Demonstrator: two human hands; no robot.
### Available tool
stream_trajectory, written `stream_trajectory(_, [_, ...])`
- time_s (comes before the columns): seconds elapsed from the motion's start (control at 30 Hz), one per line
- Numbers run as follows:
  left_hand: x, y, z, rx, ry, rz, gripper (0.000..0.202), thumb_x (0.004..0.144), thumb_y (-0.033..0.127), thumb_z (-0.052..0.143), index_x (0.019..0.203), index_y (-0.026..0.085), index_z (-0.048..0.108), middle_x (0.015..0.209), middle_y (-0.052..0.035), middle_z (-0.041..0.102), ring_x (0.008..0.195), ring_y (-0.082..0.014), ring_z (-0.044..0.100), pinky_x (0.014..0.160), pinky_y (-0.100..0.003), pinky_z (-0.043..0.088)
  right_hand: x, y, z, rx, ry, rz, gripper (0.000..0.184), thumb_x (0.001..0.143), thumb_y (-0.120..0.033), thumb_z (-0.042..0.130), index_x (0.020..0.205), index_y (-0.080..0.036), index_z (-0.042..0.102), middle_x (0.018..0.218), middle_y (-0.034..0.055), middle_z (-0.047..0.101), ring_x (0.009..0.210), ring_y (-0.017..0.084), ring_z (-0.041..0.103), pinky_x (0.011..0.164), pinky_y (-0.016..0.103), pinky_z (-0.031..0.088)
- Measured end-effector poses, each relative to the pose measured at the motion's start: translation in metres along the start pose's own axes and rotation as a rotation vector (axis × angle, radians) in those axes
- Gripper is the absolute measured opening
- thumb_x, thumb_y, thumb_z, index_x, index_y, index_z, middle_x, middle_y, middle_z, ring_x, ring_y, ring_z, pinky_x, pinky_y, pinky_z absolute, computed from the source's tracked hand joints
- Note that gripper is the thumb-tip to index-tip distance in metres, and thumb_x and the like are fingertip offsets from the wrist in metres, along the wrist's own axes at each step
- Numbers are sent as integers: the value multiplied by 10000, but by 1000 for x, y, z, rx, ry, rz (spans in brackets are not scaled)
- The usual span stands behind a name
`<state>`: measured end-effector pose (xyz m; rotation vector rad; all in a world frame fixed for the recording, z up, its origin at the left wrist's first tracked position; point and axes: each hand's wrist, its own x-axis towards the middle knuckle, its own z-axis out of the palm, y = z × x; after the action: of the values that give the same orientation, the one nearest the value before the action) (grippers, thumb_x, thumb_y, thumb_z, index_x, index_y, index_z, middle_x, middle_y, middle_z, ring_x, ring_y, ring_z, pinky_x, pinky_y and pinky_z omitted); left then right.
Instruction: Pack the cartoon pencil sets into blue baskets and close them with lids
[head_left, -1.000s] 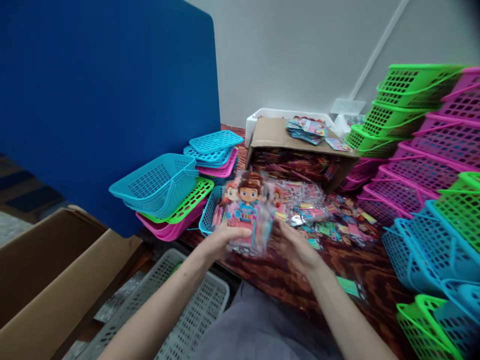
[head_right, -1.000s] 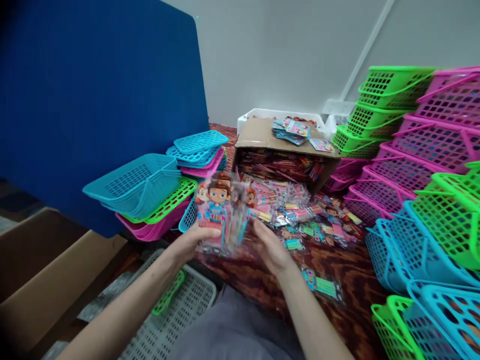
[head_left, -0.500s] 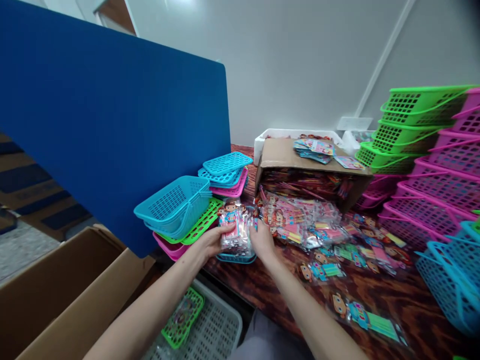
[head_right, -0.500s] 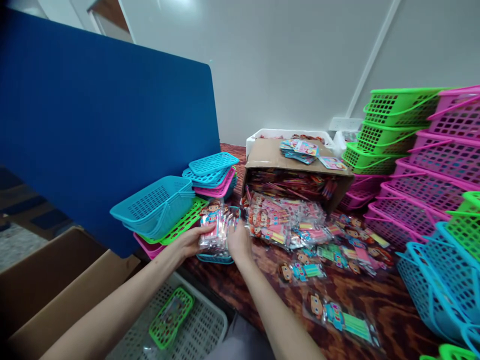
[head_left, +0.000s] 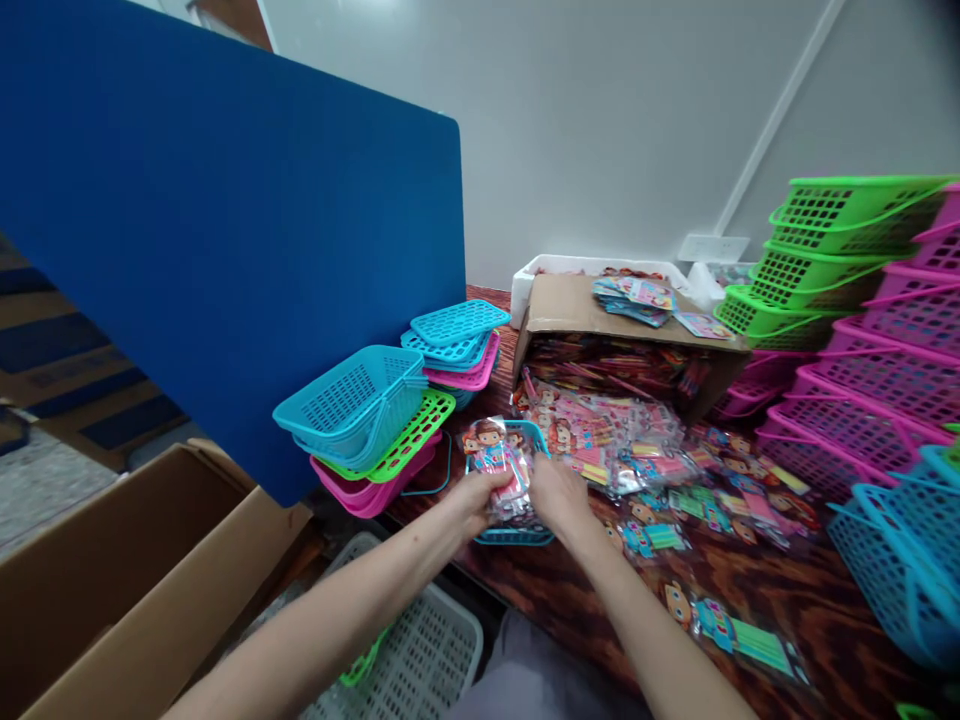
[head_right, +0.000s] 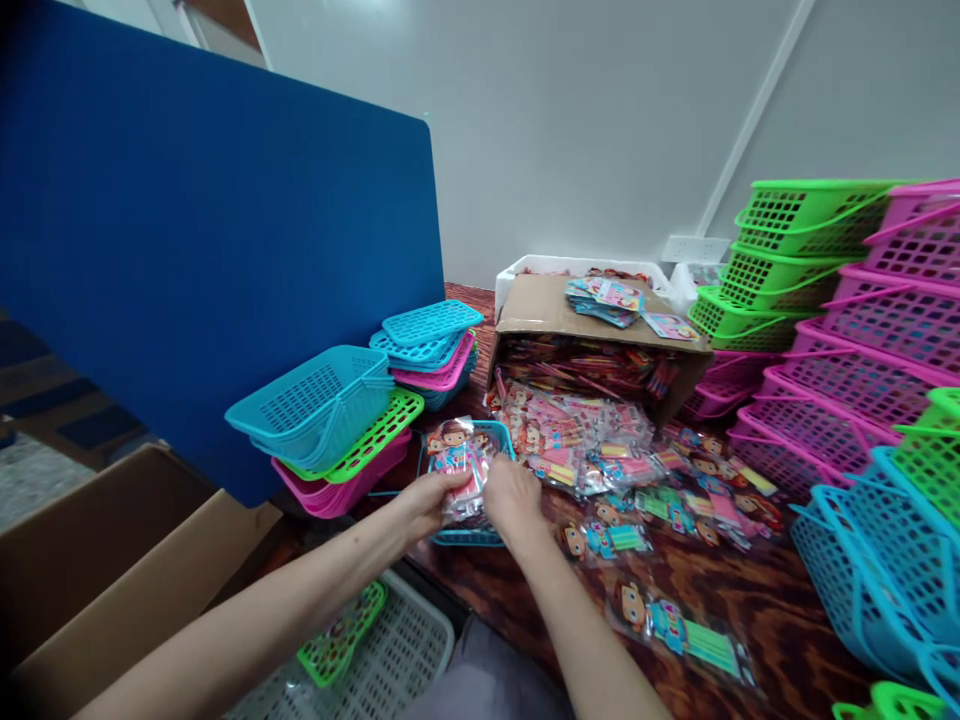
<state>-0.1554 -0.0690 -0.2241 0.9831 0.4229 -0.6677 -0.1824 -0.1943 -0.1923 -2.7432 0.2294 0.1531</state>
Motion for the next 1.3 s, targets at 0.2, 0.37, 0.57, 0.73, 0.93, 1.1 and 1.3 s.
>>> stream_trajectory(0.2, [1, -1, 9, 18, 54, -18, 133, 920, 85, 543, 1015, 80, 636, 815, -50, 713, 678, -156, 696, 716, -318, 584, -10, 1, 7, -127, 112, 29, 384, 914, -80, 344, 1149, -97, 647, 1203, 227, 612, 1009, 291, 676, 818, 359, 459])
stream_trajectory(0.37, [-2, 8, 3, 27, 98, 44, 127, 917, 145, 580, 1003, 78, 646, 768, -50, 716, 623, -160, 690, 675, -306, 583, -10, -3, 31, -23, 398, -9, 504, 949, -100, 288, 1434, -91, 426, 1174, 182, 653, 1072, 261, 624, 964, 385, 368])
stream_trajectory(0.57, [-4, 3, 1, 27, 82, 103, 170, 826, 28, 602, 985, 52, 659, 710, -88, 728, 582, -204, 704, 680, -322, 587, -7, 12, 29, -126, 388, -150, 374, 941, -175, 394, 1230, -123, 627, 1160, 192, 654, 1131, 323, 529, 1003, 470, 308])
stream_trajectory(0.73, [1, 2, 0, 3, 41, 151, 191, 764, 4, 669, 950, 46, 667, 725, -97, 726, 605, -203, 705, 686, -312, 582, -9, 20, 20, -41, 491, -338, 408, 984, -268, 394, 1339, -193, 580, 1506, 124, 438, 1368, 306, 343, 1105, 462, 282])
stream_trajectory(0.93, [-18, 12, 8, 8, -93, 203, 264, 895, 302, 629, 1032, 85, 685, 943, -132, 740, 889, -239, 722, 814, -335, 574, -11, 8, 42, 114, 334, -476, 461, 1025, -380, 328, 1424, -232, 505, 1495, 43, 488, 1383, 275, 390, 1131, 482, 316])
stream_trajectory(1.1, [-51, -6, -4, 151, -103, 388, 421, 838, 331, 696, 1219, 161, 640, 1255, -117, 665, 1265, -277, 559, 1077, -393, 423, -12, 3, 42, 57, 316, -378, 433, 976, -369, 446, 1362, -224, 575, 1483, 58, 502, 1338, 308, 439, 1118, 496, 333])
stream_trajectory(1.3, [-53, -10, -27, 1393, 194, 880, 389, 976, 289, 429, 1296, 130, 582, 1519, -160, 409, 1431, -265, 354, 1158, -413, 312, -14, 0, 47, 48, 338, -417, 456, 976, -285, 420, 1397, -156, 538, 1497, 101, 478, 1394, 310, 377, 1155, 501, 284])
